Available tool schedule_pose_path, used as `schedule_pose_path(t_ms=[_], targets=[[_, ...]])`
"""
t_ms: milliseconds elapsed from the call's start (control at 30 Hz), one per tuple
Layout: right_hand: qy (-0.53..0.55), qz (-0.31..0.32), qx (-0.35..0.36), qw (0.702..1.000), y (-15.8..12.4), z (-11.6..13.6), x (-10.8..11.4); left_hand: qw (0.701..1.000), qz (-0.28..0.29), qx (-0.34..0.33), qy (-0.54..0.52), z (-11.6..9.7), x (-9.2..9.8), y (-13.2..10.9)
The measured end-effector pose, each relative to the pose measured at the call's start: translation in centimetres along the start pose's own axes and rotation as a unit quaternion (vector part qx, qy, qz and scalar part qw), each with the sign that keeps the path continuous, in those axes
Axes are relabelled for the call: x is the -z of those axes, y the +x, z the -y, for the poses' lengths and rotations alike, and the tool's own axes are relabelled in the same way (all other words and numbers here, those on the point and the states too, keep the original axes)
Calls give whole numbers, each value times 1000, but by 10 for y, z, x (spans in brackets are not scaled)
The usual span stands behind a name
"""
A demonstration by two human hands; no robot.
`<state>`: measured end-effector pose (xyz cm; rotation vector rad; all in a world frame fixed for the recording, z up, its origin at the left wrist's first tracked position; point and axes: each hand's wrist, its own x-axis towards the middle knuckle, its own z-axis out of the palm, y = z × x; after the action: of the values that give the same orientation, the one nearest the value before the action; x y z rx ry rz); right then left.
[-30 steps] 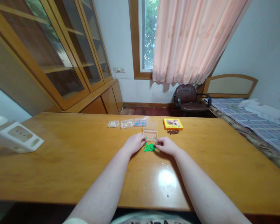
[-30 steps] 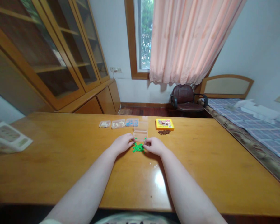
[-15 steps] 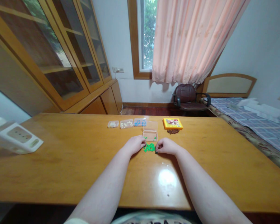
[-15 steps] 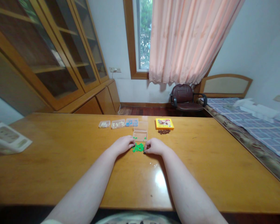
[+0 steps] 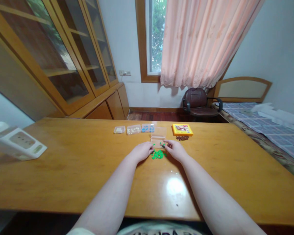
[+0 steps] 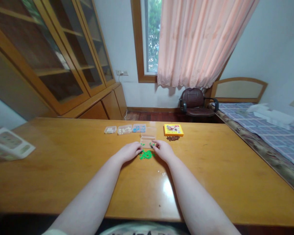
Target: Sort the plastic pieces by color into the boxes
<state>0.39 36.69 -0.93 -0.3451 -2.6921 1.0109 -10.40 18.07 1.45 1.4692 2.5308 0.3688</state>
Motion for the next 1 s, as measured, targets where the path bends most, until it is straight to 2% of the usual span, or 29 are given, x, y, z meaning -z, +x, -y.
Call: schedule_pose_path(t_ms=[167, 233, 333, 467, 600, 833, 900, 1000], targets=[[-26, 92, 51, 994, -5, 1, -1, 993, -106, 10, -39, 2, 1, 3], [-33, 112, 63, 991, -6, 2, -3, 991, -130, 22, -39, 3, 1, 4], [-27, 138, 69, 988, -8, 4, -4, 994, -103, 9, -31, 5, 3, 2], [-21, 151, 95, 984, -7, 6, -4, 999, -34, -3, -15, 8, 6, -2], [-49, 140, 102, 984, -6, 7, -4, 999, 26, -5, -20, 10, 5, -3], [-80, 95, 94, 988, -6, 6, -7, 999, 45, 14, -22, 9, 2, -2], [-63, 60, 92, 992, -6, 5, -8, 998, 48, 22, -19, 8, 2, -2], [-29, -28, 68, 997, -4, 2, -6, 999, 45, 21, -18, 9, 2, -2]])
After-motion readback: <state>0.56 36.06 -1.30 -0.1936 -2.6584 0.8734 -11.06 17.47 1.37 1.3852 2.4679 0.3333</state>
